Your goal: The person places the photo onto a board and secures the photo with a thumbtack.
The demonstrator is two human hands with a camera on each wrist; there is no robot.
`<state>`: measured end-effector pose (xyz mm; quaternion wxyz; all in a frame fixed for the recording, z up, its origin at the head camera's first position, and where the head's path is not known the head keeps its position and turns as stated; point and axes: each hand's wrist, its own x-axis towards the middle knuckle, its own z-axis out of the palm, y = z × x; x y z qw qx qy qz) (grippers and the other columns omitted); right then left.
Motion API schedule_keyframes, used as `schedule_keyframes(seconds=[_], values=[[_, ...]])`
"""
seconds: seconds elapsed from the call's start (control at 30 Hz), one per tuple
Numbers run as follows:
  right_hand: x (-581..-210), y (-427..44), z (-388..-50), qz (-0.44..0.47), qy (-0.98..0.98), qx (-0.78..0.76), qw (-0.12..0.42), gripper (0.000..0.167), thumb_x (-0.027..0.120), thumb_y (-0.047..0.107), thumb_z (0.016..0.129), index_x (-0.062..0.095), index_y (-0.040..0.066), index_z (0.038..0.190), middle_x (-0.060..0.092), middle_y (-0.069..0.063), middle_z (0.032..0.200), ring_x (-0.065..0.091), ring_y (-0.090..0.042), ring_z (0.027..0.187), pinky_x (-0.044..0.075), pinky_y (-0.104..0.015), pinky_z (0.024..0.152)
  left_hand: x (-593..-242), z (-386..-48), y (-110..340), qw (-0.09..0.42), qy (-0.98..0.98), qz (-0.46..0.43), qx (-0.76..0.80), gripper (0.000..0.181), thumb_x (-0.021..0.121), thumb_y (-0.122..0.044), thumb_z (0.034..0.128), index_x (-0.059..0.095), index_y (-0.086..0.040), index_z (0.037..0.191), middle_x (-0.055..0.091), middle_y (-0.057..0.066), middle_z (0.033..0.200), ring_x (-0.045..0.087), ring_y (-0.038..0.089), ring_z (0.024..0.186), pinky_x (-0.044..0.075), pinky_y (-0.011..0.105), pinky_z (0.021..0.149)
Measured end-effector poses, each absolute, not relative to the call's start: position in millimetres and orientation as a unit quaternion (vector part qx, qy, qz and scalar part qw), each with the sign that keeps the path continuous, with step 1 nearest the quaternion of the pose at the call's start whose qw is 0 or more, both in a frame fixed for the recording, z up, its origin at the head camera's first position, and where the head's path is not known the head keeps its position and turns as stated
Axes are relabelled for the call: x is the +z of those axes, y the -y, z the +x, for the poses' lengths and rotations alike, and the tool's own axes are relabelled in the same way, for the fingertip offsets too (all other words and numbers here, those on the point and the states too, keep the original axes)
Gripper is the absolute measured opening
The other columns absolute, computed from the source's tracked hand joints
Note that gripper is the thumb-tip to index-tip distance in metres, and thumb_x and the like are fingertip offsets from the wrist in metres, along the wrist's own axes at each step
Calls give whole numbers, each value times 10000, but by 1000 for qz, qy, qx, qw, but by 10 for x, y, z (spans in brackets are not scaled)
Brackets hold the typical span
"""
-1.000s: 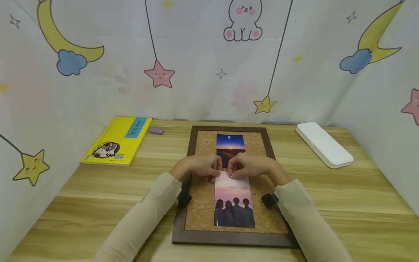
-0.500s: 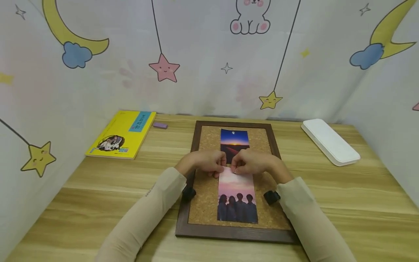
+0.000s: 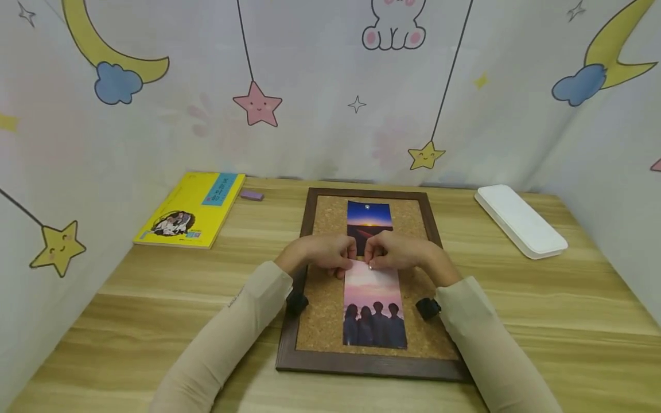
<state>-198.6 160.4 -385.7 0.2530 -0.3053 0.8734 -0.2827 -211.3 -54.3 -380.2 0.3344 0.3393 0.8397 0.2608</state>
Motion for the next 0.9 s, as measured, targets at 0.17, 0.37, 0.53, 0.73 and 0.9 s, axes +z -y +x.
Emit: schedule_keyframes(seconds=[0.17, 0.37, 0.53, 0.73, 0.9], values=[[-3850, -1595, -1991, -293, -881, -277, 246, 38, 642, 91, 977, 647, 64, 950, 602, -16, 818, 513, -136, 685, 423, -288, 626, -3784, -2115, 535, 332, -842, 338, 258, 40, 565, -43, 999, 551, -10, 1016, 648, 45, 704, 545, 123, 584, 440, 230, 579], [-3860, -1579, -1988, -288, -886, -268, 244, 42, 651, 97, 974, 643, 83, 935, 593, -13, 807, 508, -134, 675, 414, -283, 611, -3815, -2123, 543, 336, -839, 338, 263, 44, 562, -42, 1001, 544, -8, 1023, 648, 49, 707, 554, 124, 588, 449, 232, 583], [-3848, -1572, -1978, -278, -892, -265, 236, 54, 661, 99, 968, 634, 89, 923, 586, -16, 799, 504, -140, 670, 405, -284, 603, -3816, -2136, 551, 332, -837, 343, 267, 34, 563, -34, 999, 538, -12, 1002, 648, 47, 702, 555, 132, 577, 450, 236, 568], [-3882, -1554, -1961, -268, -904, -241, 228, 60, 677, 119, 962, 637, 106, 918, 597, -8, 799, 519, -141, 679, 422, -279, 611, -3824, -2132, 561, 340, -833, 343, 271, 46, 577, -21, 976, 537, -24, 999, 646, 45, 712, 546, 128, 580, 450, 235, 569], [-3876, -1501, -1938, -258, -917, -214, 218, 60, 676, 114, 957, 634, 105, 915, 600, -14, 800, 531, -149, 689, 439, -279, 625, -3823, -2140, 560, 334, -837, 347, 260, 51, 587, -25, 975, 541, -36, 994, 637, 36, 715, 538, 124, 584, 446, 229, 569]])
